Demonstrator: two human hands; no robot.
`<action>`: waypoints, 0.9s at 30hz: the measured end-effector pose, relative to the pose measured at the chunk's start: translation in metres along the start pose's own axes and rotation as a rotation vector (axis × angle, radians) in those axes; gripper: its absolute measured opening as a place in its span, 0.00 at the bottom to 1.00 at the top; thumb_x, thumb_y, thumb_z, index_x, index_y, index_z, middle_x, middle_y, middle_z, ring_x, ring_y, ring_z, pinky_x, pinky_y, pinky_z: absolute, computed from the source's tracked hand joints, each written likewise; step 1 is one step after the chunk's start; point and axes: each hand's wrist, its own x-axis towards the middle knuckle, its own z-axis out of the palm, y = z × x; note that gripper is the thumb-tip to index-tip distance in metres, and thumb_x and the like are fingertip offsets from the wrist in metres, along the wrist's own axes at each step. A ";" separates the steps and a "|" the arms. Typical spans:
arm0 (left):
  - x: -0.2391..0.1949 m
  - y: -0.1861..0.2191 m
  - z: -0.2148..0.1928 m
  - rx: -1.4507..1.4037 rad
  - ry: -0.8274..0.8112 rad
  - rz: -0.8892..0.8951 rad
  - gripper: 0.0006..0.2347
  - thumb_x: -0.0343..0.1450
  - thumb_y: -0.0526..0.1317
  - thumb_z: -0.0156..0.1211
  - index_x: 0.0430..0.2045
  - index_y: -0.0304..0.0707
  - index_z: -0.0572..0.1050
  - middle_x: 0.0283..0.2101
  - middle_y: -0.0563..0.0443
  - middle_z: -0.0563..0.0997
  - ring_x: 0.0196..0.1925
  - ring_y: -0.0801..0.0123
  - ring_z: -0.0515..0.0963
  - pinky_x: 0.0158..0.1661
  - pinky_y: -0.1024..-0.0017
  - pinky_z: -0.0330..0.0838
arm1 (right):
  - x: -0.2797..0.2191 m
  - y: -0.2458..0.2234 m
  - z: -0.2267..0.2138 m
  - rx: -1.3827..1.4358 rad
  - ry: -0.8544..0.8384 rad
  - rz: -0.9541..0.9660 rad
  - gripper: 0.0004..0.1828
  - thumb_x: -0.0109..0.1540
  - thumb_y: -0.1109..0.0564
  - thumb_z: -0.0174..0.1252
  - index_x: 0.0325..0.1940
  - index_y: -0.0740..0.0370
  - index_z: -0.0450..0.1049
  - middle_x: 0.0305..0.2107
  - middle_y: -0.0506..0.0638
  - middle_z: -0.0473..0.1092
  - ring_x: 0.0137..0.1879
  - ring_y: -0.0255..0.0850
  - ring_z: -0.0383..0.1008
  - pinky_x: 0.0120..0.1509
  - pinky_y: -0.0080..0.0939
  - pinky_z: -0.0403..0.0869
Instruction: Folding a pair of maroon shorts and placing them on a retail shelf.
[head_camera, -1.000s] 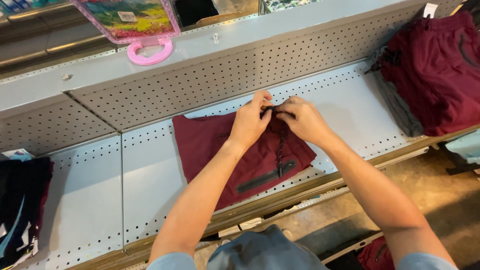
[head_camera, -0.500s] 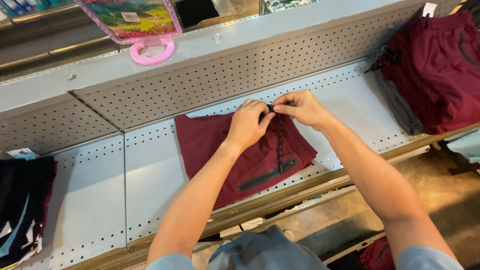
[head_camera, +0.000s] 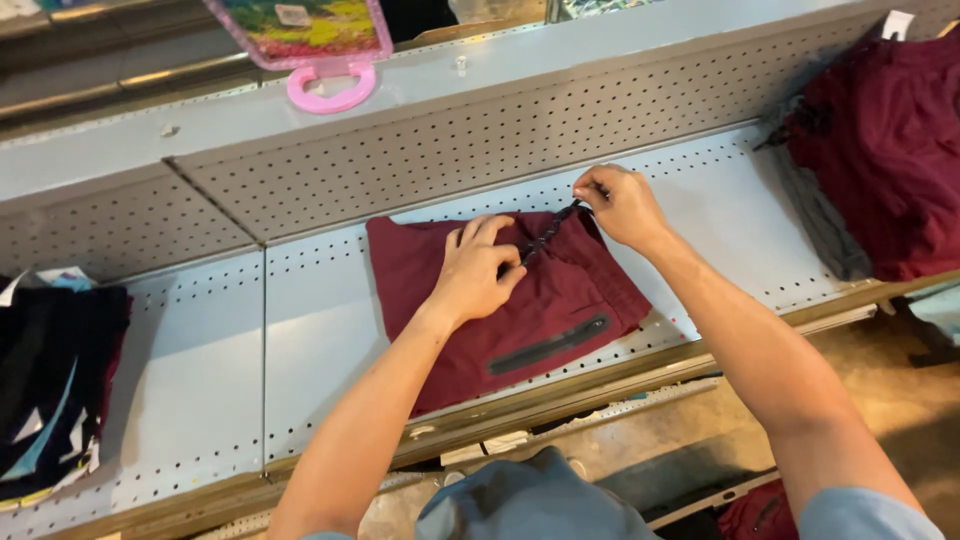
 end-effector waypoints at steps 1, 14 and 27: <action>-0.002 -0.001 0.005 -0.003 0.002 -0.008 0.07 0.71 0.48 0.61 0.31 0.49 0.81 0.67 0.52 0.68 0.74 0.52 0.58 0.66 0.46 0.53 | -0.001 0.003 0.001 0.002 -0.008 -0.003 0.04 0.63 0.61 0.67 0.42 0.55 0.81 0.27 0.52 0.75 0.39 0.51 0.79 0.41 0.48 0.78; -0.024 -0.026 -0.010 -0.065 0.234 -0.073 0.16 0.74 0.57 0.55 0.51 0.56 0.77 0.55 0.51 0.78 0.63 0.55 0.73 0.59 0.46 0.65 | -0.006 -0.054 -0.022 0.587 -0.101 0.423 0.19 0.62 0.68 0.62 0.58 0.67 0.71 0.43 0.55 0.69 0.40 0.44 0.79 0.41 0.45 0.84; -0.047 -0.135 -0.039 0.212 0.050 -0.370 0.19 0.71 0.57 0.59 0.56 0.60 0.77 0.64 0.54 0.74 0.67 0.52 0.71 0.61 0.47 0.66 | -0.036 -0.109 -0.022 -0.156 -0.341 -0.089 0.08 0.58 0.60 0.67 0.41 0.64 0.82 0.36 0.61 0.80 0.48 0.58 0.81 0.58 0.55 0.77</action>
